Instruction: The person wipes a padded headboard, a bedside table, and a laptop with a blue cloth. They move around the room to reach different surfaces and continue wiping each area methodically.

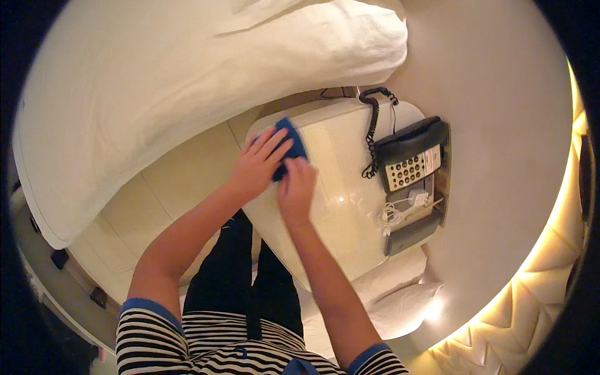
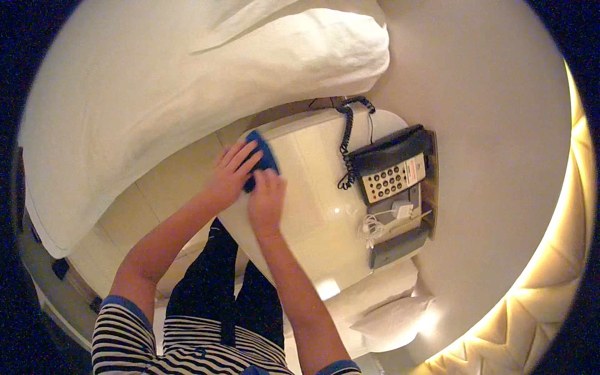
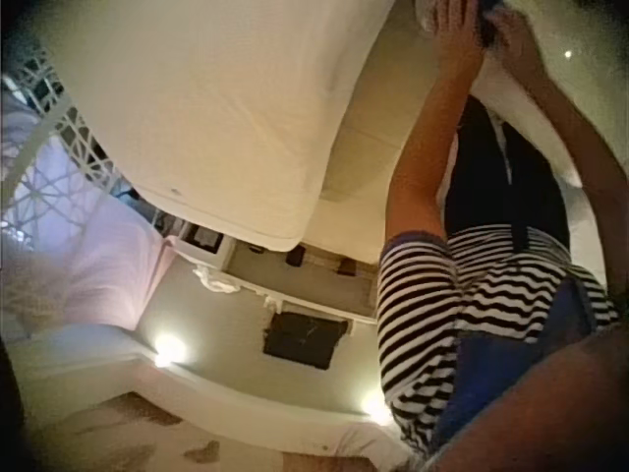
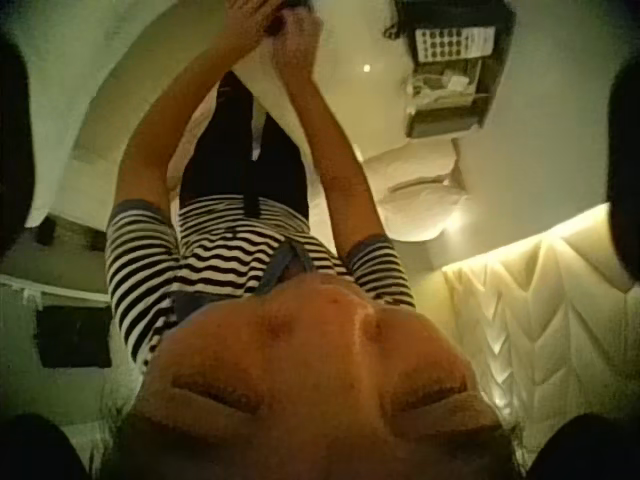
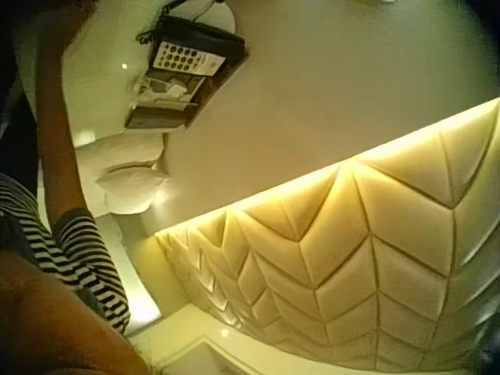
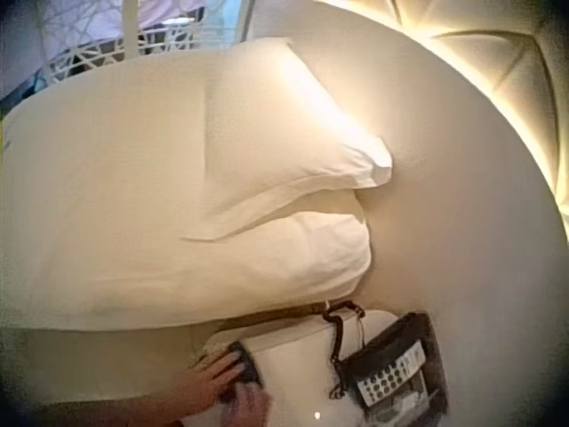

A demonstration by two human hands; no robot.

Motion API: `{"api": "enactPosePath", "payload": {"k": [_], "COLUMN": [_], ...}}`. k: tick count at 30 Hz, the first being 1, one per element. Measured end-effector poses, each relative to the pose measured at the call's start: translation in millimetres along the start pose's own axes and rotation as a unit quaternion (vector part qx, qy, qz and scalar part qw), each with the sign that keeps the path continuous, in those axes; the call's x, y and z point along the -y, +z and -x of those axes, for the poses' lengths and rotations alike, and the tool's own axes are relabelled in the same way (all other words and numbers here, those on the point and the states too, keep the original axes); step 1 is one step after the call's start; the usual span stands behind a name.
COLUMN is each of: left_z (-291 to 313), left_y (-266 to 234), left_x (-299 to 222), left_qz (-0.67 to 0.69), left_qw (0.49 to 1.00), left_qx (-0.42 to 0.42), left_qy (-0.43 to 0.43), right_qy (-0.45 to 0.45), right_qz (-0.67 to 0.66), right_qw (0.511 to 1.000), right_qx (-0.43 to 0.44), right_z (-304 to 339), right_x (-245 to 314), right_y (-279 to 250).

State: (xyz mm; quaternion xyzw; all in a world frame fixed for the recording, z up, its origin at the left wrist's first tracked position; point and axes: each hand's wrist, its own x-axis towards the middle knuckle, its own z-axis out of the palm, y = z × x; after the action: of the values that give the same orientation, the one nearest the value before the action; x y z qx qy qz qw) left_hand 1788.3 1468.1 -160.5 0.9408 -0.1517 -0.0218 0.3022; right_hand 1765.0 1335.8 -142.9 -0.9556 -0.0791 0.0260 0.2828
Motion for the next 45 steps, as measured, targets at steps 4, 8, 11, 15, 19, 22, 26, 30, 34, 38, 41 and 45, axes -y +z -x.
{"api": "enactPosePath", "payload": {"k": [4, 8, 11, 15, 19, 22, 26, 30, 34, 38, 41, 45], "left_z": [54, 39, -11, -44, 2, 79, 156, 136, 69, 77, 132, 181], "left_y": [-14, 4, 35, 72, 96, 103, 113, 151, 191, 197, 186, 180], "left_x": [-19, -47, -72, -115, -151, -175, -218, -254, -289, -304, -296, -303], "left_qz": [-0.068, -0.066, -0.059, -0.072, -0.073, -0.073, -0.072, -0.053, -0.055, -0.07, -0.063, -0.056], "left_qw": [0.995, 0.995, 0.997, 0.994, 0.989, 0.978, 0.963, 0.948, 0.939, 0.932, 0.916, 0.896], "left_qx": [0.069, 0.078, 0.036, 0.01, 0.081, 0.161, 0.223, 0.226, 0.189, 0.196, 0.261, 0.306], "left_qy": [-0.003, 0.011, 0.042, 0.079, 0.1, 0.107, 0.134, 0.216, 0.284, 0.295, 0.299, 0.317], "right_qy": [-0.016, -0.037, -0.021, 0.041, 0.108, 0.087, 0.148, 0.218, 0.253, 0.277, 0.298, 0.321], "right_qz": [-0.067, -0.01, 0.045, 0.054, 0.018, 0.009, 0.008, 0.023, 0.036, 0.011, 0.018, 0.013], "right_qw": [0.998, 0.999, 0.994, 0.986, 0.988, 0.988, 0.985, 0.965, 0.943, 0.927, 0.925, 0.92], "right_qx": [-0.008, -0.023, -0.095, -0.153, -0.107, -0.125, -0.085, -0.145, -0.215, -0.251, -0.234, -0.227], "right_z": [51, 60, 35, 27, 95, 188, 286, 311, 275, 289, 340, 392], "right_x": [19, -27, -70, -102, -113, -114, -107, -145, -193, -195, -173, -153], "right_y": [3, -4, -26, -59, -76, -66, -73, -85, -127, -127, -107, -101]}}
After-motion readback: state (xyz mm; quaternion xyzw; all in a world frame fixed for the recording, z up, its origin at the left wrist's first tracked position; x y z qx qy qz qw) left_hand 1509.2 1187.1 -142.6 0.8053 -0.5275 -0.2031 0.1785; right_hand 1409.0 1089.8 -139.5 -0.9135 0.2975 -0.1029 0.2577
